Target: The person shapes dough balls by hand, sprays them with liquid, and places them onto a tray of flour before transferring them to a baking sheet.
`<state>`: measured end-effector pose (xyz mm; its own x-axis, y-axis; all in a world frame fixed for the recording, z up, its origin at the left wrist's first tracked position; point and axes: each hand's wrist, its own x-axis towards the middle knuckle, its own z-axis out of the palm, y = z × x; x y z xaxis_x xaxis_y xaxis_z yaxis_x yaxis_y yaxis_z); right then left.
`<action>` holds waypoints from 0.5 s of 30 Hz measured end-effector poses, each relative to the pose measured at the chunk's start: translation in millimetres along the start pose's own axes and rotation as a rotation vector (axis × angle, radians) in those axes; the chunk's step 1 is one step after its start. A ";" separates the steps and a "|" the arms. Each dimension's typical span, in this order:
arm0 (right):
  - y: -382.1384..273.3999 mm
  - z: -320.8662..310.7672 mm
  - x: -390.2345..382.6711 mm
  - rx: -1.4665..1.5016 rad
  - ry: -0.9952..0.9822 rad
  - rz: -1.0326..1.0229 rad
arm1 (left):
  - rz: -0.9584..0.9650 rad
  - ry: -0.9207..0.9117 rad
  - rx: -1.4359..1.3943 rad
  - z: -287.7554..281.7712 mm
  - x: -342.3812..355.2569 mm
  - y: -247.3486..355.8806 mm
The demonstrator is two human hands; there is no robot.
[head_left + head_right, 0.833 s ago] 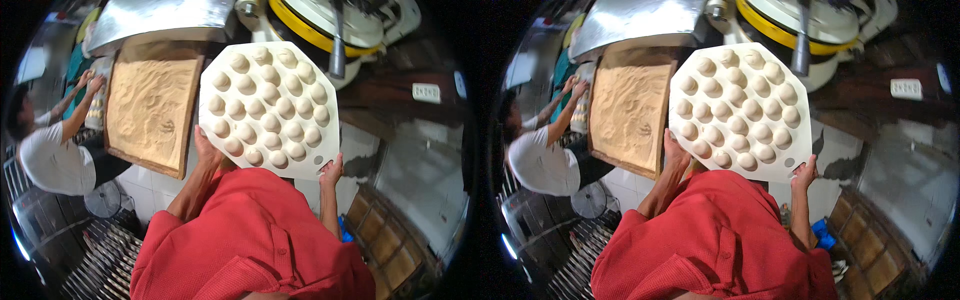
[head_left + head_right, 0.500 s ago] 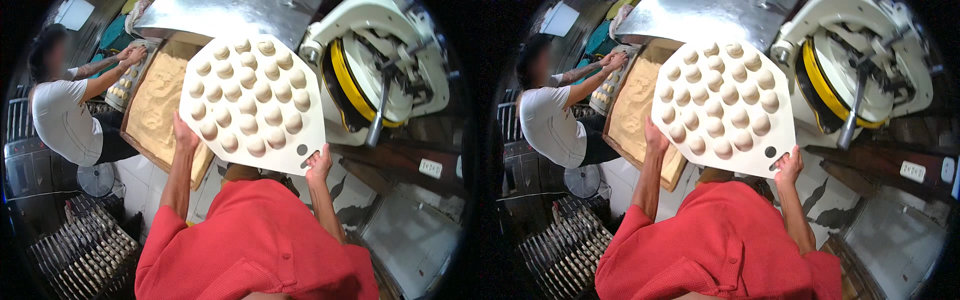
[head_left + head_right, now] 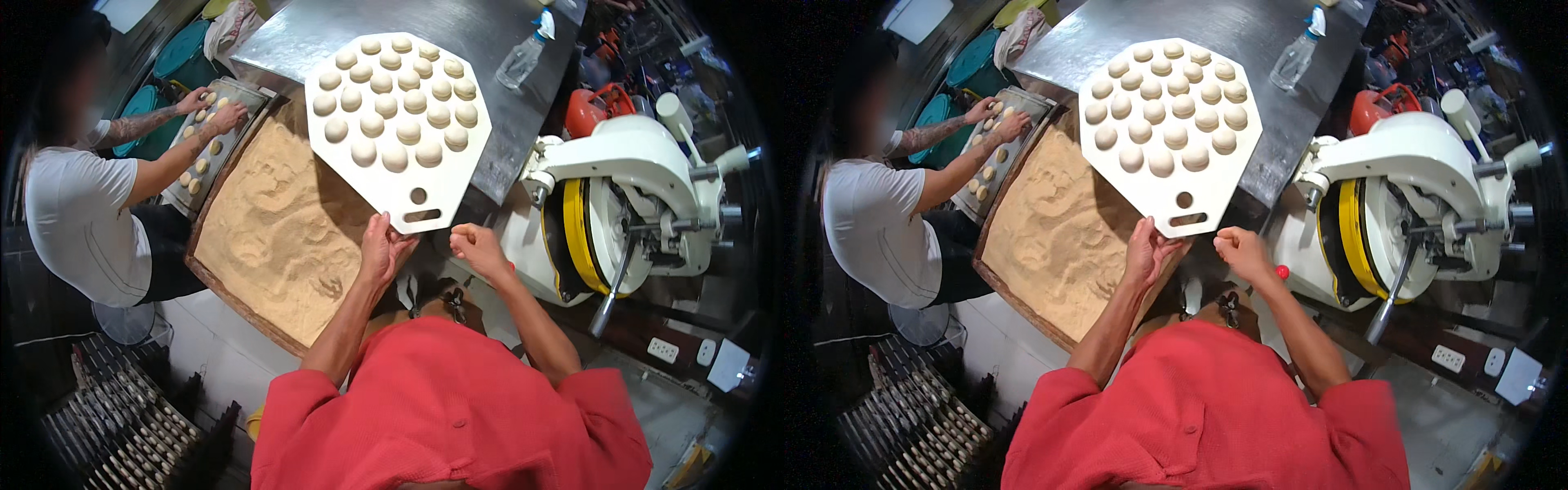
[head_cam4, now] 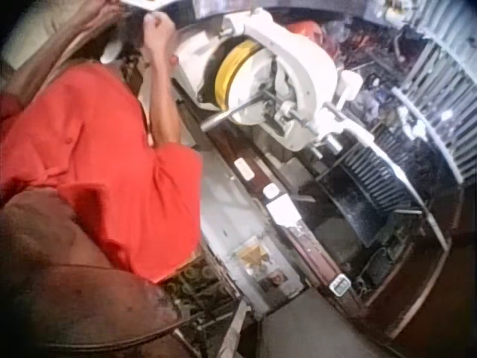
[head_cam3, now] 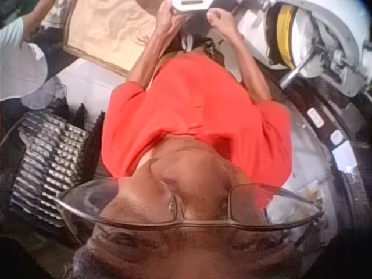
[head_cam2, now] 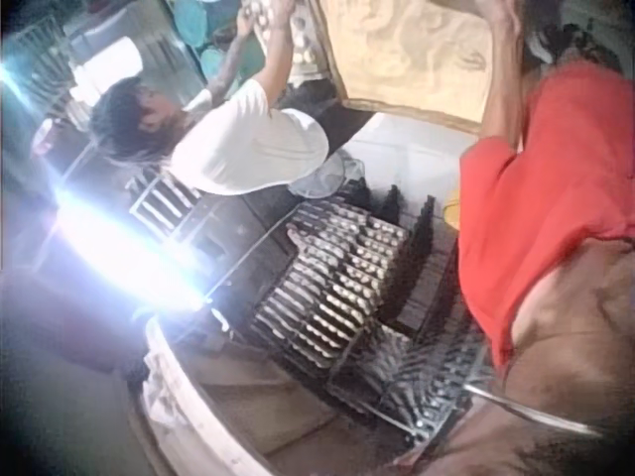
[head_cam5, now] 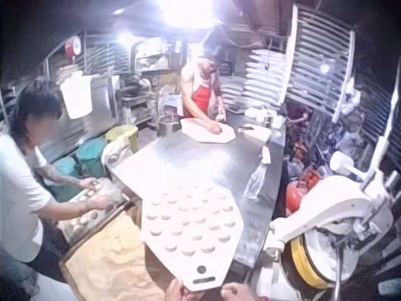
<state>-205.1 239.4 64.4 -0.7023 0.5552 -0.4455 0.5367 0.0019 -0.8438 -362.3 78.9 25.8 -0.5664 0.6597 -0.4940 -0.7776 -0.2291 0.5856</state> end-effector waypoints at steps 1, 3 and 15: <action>-12.2 -6.4 16.7 -0.068 0.021 -0.079 | 0.041 0.026 -0.088 3.1 11.1 9.0; -40.7 -27.0 64.3 -0.060 0.098 -0.166 | 0.168 0.174 -0.102 7.6 42.9 23.0; -146.0 -125.1 371.4 -0.328 0.492 -0.348 | 0.613 0.546 0.145 -50.2 222.9 194.0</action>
<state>-485.8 549.4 59.6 -0.6068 0.7899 0.0885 0.4870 0.4575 -0.7440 -653.2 145.6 -2.9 -0.9597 0.0000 -0.2809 -0.2666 -0.3159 0.9106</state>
